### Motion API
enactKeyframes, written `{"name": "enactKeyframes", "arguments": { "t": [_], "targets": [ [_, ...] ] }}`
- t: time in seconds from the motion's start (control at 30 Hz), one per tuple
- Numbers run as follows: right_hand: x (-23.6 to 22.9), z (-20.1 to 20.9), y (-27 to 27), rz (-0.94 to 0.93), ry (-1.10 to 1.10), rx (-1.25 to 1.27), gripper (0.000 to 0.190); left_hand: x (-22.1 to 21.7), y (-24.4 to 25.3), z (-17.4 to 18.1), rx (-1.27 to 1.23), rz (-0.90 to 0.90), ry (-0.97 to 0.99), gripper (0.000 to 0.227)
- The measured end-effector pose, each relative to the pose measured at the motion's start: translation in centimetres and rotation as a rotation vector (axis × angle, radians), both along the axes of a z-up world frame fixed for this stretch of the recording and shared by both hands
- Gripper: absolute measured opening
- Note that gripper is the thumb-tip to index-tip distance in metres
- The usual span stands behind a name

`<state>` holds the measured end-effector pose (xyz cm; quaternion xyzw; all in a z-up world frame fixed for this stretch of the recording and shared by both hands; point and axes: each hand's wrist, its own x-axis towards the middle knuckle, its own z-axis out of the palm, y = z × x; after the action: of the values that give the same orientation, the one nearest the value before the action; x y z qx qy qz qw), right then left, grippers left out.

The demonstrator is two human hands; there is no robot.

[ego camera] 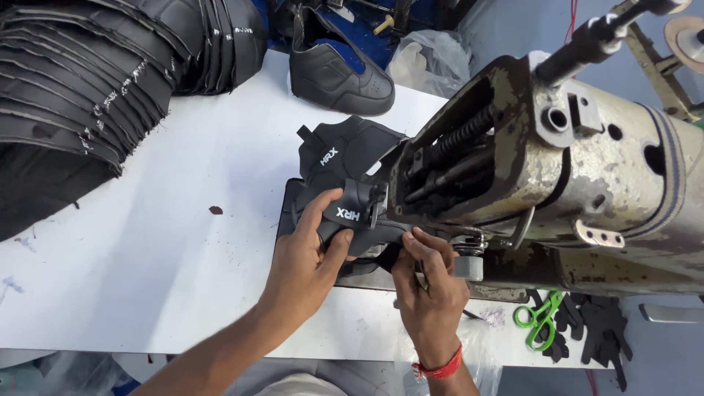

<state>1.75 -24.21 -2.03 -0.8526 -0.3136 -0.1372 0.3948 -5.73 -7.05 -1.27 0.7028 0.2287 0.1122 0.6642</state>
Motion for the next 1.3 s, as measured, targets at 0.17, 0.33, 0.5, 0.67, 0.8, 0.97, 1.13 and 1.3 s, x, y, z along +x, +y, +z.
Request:
{"name": "enactKeyframes", "arguments": {
  "t": [0.17,0.33,0.5,0.67,0.8,0.97,1.13,1.3],
  "targets": [
    [-0.3,0.0,0.0,-0.001,-0.029,-0.014,0.031,0.1,0.4,0.1,0.082,-0.006,0.061,0.056],
    [-0.8,0.3,0.0,0.009,-0.070,-0.025,0.032,0.4,1.4,0.1,0.074,-0.014,0.005,0.055],
    [-1.1,0.4,0.2,-0.029,-0.088,-0.075,0.036,0.7,2.7,0.3,0.031,-0.133,0.107,0.054],
    [-0.1,0.5,0.0,-0.021,-0.077,-0.116,0.034,0.2,0.1,-0.6,-0.102,-0.031,-0.099,0.053],
    [0.7,0.4,0.3,-0.031,-0.044,-0.123,0.033,0.1,-1.4,-0.2,0.100,0.079,-0.019,0.054],
    [1.1,-1.1,-0.1,-0.020,0.004,-0.088,0.032,-0.4,-1.9,-0.1,0.199,0.100,0.027,0.059],
    [1.3,-1.9,-0.3,0.002,0.026,-0.057,0.031,-0.5,-1.9,-0.9,0.249,0.083,-0.007,0.062],
    [1.1,-1.3,0.0,-0.044,0.010,-0.092,0.031,0.2,-1.0,0.0,0.246,0.056,0.057,0.061]
  ]
}}
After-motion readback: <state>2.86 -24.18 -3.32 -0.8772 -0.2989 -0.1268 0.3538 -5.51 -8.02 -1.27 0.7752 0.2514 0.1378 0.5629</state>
